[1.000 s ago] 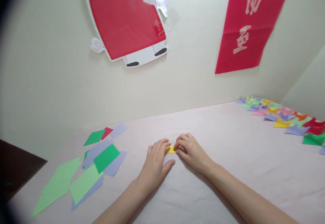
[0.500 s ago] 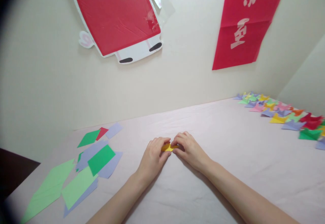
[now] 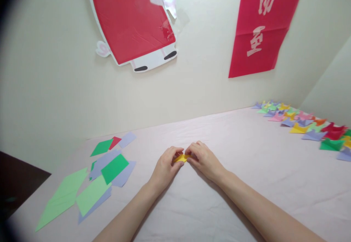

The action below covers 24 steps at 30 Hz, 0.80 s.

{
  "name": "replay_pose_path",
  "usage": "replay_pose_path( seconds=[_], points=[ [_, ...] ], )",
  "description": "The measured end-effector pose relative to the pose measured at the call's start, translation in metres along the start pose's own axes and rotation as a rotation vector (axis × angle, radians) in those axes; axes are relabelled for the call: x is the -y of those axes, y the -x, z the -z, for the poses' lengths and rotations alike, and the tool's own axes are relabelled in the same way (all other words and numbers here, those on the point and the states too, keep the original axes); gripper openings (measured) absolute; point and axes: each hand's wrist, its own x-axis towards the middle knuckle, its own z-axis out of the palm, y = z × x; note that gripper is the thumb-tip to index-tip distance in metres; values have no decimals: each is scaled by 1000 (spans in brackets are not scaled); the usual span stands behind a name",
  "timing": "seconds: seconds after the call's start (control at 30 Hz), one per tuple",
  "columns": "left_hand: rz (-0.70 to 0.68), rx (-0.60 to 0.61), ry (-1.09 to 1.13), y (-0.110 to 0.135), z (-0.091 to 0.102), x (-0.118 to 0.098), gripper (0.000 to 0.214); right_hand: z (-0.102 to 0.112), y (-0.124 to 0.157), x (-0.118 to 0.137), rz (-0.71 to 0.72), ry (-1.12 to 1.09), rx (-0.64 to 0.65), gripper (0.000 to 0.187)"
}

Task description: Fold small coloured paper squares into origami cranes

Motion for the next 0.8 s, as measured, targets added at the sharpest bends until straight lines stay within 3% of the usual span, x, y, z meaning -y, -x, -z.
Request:
replay_pose_path(
  seconds=[0.37,0.57,0.8],
  points=[
    [2,-34,28,-2,1,-3,23,1,-2,1,46,69,25,8],
    [6,-47,-42,2,2,-6,8,0,0,2,11,-40,-12,11],
    [55,-108,-30,14,5,-10,12,-4,1,-1,-12,-92,-29,11]
  ],
)
